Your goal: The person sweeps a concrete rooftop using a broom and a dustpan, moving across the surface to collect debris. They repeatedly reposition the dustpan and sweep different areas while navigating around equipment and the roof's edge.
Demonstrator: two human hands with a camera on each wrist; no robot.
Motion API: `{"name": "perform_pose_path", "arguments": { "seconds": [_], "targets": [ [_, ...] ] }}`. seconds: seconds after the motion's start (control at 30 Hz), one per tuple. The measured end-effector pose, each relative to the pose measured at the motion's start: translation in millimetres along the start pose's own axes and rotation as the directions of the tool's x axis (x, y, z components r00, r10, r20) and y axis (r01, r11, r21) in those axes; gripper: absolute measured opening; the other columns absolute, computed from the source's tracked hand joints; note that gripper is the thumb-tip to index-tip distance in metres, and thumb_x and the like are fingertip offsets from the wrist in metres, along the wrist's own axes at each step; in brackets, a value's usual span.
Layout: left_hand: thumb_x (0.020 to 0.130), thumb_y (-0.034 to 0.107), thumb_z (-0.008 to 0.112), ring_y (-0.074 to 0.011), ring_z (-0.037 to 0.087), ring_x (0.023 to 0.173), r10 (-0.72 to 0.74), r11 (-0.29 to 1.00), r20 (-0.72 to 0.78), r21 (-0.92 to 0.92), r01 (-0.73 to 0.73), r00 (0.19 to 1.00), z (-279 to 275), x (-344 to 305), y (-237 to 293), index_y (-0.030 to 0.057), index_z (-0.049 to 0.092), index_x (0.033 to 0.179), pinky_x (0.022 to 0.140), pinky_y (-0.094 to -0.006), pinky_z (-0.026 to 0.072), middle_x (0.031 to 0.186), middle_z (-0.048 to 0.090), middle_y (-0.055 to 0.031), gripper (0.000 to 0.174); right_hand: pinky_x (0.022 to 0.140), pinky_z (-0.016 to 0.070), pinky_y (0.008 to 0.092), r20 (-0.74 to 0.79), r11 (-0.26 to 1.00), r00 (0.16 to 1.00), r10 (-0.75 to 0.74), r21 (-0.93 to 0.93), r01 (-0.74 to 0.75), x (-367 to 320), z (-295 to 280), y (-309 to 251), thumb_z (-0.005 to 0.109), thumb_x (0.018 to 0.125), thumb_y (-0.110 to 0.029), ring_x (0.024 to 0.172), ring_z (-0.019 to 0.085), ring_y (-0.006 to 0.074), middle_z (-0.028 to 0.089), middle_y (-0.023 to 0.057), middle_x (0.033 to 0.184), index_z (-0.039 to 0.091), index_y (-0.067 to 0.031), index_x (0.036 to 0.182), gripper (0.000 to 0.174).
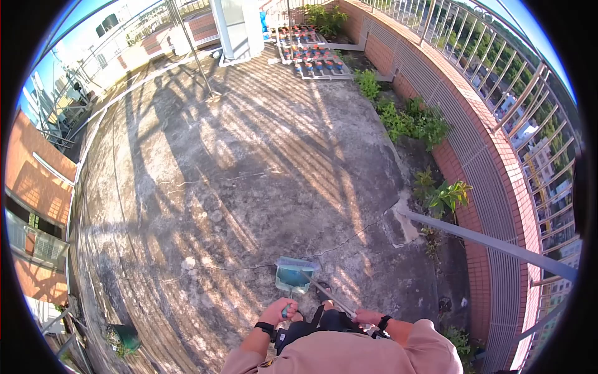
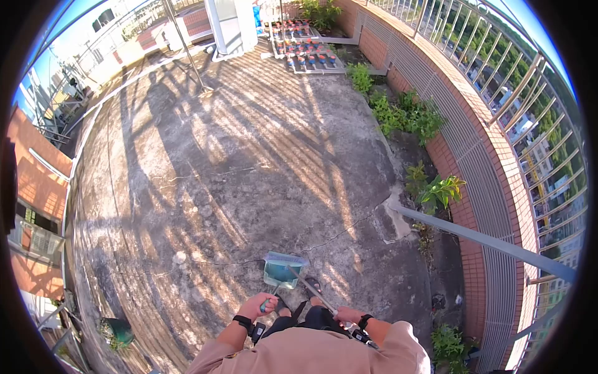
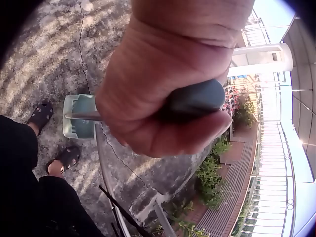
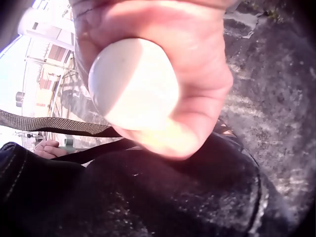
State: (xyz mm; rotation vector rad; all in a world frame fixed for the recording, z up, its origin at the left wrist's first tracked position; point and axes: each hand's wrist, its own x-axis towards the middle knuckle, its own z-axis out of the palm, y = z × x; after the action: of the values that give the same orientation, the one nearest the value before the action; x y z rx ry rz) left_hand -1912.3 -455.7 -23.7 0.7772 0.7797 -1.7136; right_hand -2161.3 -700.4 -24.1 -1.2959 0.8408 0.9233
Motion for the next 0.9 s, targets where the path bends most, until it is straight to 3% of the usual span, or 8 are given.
{"name": "perform_pose_path", "arguments": {
  "seconds": [0.03,0.1,0.17,0.37,0.6,0.67,0.77,0.9],
  "targets": [
    [0.081,0.007,0.047,-0.0086,0.034,0.039,0.036,0.999,0.009,0.024,-0.036,0.999,-2,-1,0,0.0080,0.040,0.063,0.035,-0.0207,0.0280,0.054,0.039,0.0003,0.019,0.047,0.0408,0.0283,0.005,0.996,0.999,0.049,0.073,-0.050,-9,3,-6,0.055,0.076,-0.015,0.050,0.051,0.0138,0.055,0.0056,0.060,0.054,0.0034,0.083,0.020],
    [0.081,0.007,0.047,-0.0084,0.034,0.038,0.015,0.999,0.014,0.033,-0.016,1.000,3,-7,0,0.0085,0.040,0.063,0.034,-0.0208,0.0280,0.053,0.039,0.0005,0.019,0.050,0.0416,0.0291,-0.056,0.997,0.996,-0.063,-0.038,0.061,6,11,9,0.055,0.076,-0.014,0.052,0.052,0.0131,0.055,0.0064,0.062,0.054,0.0022,0.082,0.017],
    [0.080,0.006,0.046,-0.0082,0.035,0.038,-0.003,1.000,0.006,0.020,0.003,1.000,4,-11,-3,0.0089,0.040,0.062,0.034,-0.0209,0.0280,0.053,0.039,0.0008,0.020,0.050,0.0419,0.0297,-0.165,0.950,0.938,-0.305,-0.114,0.289,7,22,7,0.056,0.076,-0.014,0.051,0.053,0.0139,0.056,0.0069,0.061,0.053,0.0030,0.079,0.017],
    [0.080,0.008,0.046,-0.0063,0.035,0.037,-0.093,0.988,-0.018,0.123,0.095,0.995,7,-1,11,0.0105,0.037,0.062,0.032,-0.0202,0.0283,0.052,0.040,0.0024,0.021,0.048,0.0391,0.0272,-0.294,0.960,0.943,-0.158,0.178,0.216,0,-1,-29,0.059,0.073,-0.014,0.051,0.052,0.0122,0.054,0.0044,0.058,0.056,-0.0007,0.066,0.015],
    [0.084,0.009,0.044,-0.0046,0.035,0.036,-0.105,0.963,-0.064,0.244,0.118,0.992,52,6,52,0.0091,0.038,0.064,0.032,-0.0192,0.0287,0.053,0.038,0.0034,0.020,0.039,0.0385,0.0319,-0.517,0.921,0.832,-0.202,0.189,0.341,19,-139,-60,0.057,0.067,-0.006,0.042,0.051,0.0166,0.053,0.0073,0.052,0.053,0.0006,0.058,0.013],
    [0.084,0.009,0.044,-0.0042,0.034,0.036,-0.120,0.957,-0.089,0.254,0.139,0.989,78,15,64,0.0091,0.038,0.064,0.032,-0.0191,0.0285,0.053,0.038,0.0036,0.021,0.043,0.0402,0.0318,-0.607,0.917,0.777,-0.164,0.196,0.347,18,-186,-79,0.059,0.067,-0.009,0.045,0.054,0.0173,0.055,0.0087,0.050,0.052,0.0007,0.051,0.020],
    [0.084,0.009,0.044,-0.0040,0.034,0.036,-0.132,0.947,-0.153,0.271,0.170,0.979,115,37,83,0.0090,0.037,0.064,0.031,-0.0187,0.0280,0.053,0.037,0.0039,0.022,0.044,0.0424,0.0331,-0.673,0.886,0.720,-0.168,0.216,0.409,57,-269,-81,0.056,0.067,-0.008,0.046,0.055,0.0182,0.056,0.0098,0.052,0.055,0.0039,0.056,0.016],
    [0.082,0.010,0.047,-0.0059,0.036,0.038,-0.122,0.936,-0.210,0.301,0.183,0.970,148,74,106,0.0093,0.039,0.063,0.032,-0.0206,0.0270,0.054,0.041,0.0019,0.021,0.047,0.0443,0.0337,-0.669,0.938,0.740,-0.070,0.207,0.277,61,-331,-112,0.054,0.067,-0.008,0.050,0.059,0.0220,0.060,0.0106,0.056,0.058,0.0016,0.057,0.014]
  ]
}}
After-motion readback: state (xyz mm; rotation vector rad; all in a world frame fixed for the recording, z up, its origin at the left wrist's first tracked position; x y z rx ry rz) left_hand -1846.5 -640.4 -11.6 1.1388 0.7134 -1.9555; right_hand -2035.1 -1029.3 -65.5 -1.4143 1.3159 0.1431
